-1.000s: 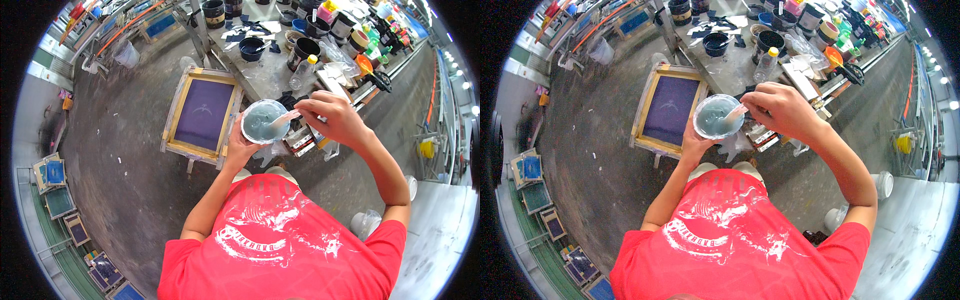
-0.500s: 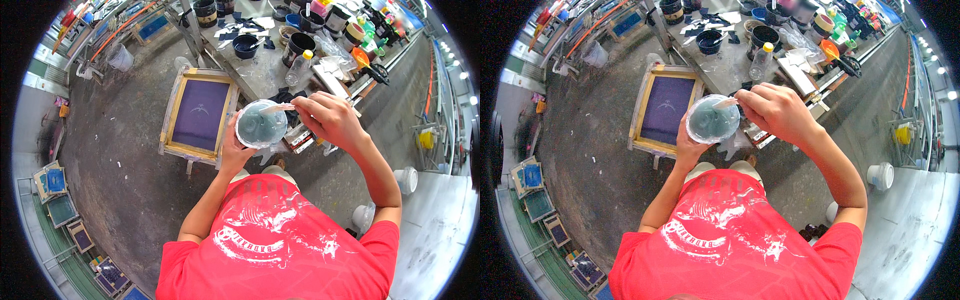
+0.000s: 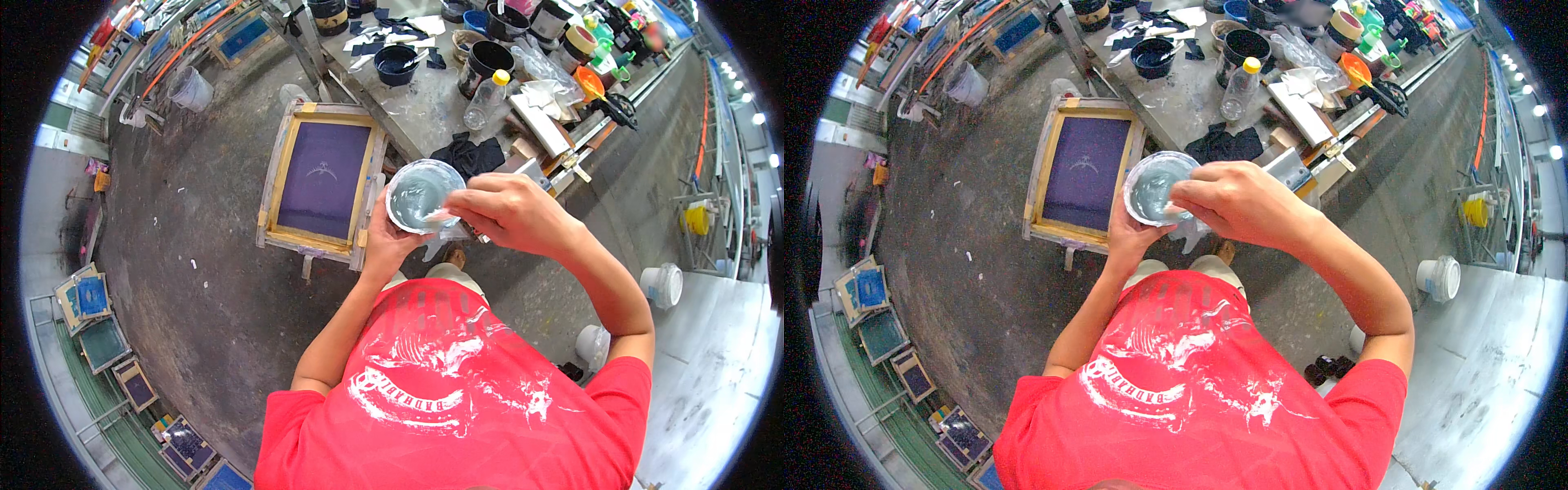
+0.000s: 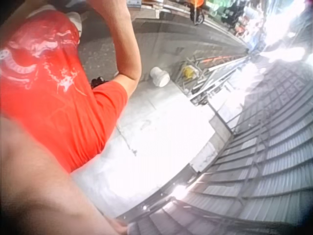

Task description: The person mixes a light-colored paste in a small container, then carries a screen-printing frame to a conveyor. They use a squeegee to pull the paste across the screen, depositing it onto blue fabric pieces below.

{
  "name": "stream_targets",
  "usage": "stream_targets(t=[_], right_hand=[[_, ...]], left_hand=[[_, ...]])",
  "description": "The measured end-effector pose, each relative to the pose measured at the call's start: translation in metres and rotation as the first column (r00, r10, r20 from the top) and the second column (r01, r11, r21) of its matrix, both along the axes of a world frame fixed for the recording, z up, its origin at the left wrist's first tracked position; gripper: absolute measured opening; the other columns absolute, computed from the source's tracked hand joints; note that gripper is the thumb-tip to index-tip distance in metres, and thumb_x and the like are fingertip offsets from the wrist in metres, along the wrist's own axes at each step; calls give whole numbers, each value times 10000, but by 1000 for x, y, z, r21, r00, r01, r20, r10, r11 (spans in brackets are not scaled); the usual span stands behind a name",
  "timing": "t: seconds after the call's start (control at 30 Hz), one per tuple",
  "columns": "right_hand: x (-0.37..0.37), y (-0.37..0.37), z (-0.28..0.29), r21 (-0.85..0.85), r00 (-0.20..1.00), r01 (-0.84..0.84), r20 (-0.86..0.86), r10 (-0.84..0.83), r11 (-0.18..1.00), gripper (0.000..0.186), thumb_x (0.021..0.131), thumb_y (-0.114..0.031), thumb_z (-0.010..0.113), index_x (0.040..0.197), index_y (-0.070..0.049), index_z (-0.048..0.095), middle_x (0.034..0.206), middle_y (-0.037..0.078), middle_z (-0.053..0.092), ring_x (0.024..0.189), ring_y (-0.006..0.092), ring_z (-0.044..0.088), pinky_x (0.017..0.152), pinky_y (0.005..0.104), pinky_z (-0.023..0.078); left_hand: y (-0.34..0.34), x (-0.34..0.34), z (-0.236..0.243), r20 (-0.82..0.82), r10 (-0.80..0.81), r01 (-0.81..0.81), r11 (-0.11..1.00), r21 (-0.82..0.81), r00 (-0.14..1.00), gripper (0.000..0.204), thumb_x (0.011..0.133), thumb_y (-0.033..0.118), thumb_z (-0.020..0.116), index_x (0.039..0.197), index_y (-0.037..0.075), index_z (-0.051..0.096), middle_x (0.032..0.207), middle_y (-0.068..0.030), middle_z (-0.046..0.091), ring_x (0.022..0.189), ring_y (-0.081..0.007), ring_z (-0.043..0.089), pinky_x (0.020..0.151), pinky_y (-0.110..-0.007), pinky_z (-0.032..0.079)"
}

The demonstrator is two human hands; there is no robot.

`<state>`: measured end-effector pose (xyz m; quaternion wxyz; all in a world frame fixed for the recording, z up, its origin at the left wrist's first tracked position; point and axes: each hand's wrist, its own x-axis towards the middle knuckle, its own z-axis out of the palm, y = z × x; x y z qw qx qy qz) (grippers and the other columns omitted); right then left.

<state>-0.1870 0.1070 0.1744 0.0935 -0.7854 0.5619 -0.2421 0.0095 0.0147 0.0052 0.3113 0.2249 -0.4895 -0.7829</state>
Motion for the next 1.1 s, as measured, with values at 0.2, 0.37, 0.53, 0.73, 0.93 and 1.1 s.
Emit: stream_targets(t=[0.2,0.37,0.53,0.73,0.93,1.1], right_hand=[[-29,-5,1,-67,973,153,-162,-162,986,191,901,-110,690,1087,-67,681,839,97,648,764,283,668,656,407,533],[-14,2,-5,67,979,165,114,-171,984,150,918,-109,669,1047,-37,698,848,137,686,775,329,691,683,418,551],[-36,-9,-7,-137,971,228,-47,-236,964,162,919,-100,681,1061,-24,702,860,132,695,755,311,687,674,396,550],[-14,-5,-7,41,971,164,168,-169,986,157,903,-58,700,1053,-15,718,864,118,706,739,271,693,643,363,541],[-24,-12,-4,-189,964,245,-60,-260,951,213,884,-84,698,1091,-37,707,876,118,686,773,301,684,696,391,560],[-4,-1,-4,-41,993,-112,-43,110,993,353,759,-31,712,1108,-75,691,857,68,603,776,253,642,666,374,534]], left_hand=[[-2,-1,14,-12,-9,10,997,78,1000,947,680,-112,856,1478,49,373,1461,-86,493,1351,-234,505,1111,-397,479],[-1,-9,5,-5,-10,10,998,62,1000,933,699,-71,866,1481,52,374,1437,-88,508,1316,-220,534,1100,-378,485],[-7,-11,10,-23,-29,30,998,58,999,924,699,-71,866,1476,53,381,1439,-92,507,1317,-213,531,1098,-369,481],[-6,-17,6,-20,-59,60,997,53,998,953,681,-94,864,1485,59,374,1463,-92,496,1340,-221,515,1116,-379,468],[-5,-14,10,13,-63,63,998,8,998,974,711,-87,851,1520,75,334,1456,-78,494,1331,-218,528,1104,-380,495],[-11,-9,6,3,-65,65,998,7,998,1015,699,-124,837,1538,63,298,1472,-93,476,1342,-228,519,1110,-380,498]])
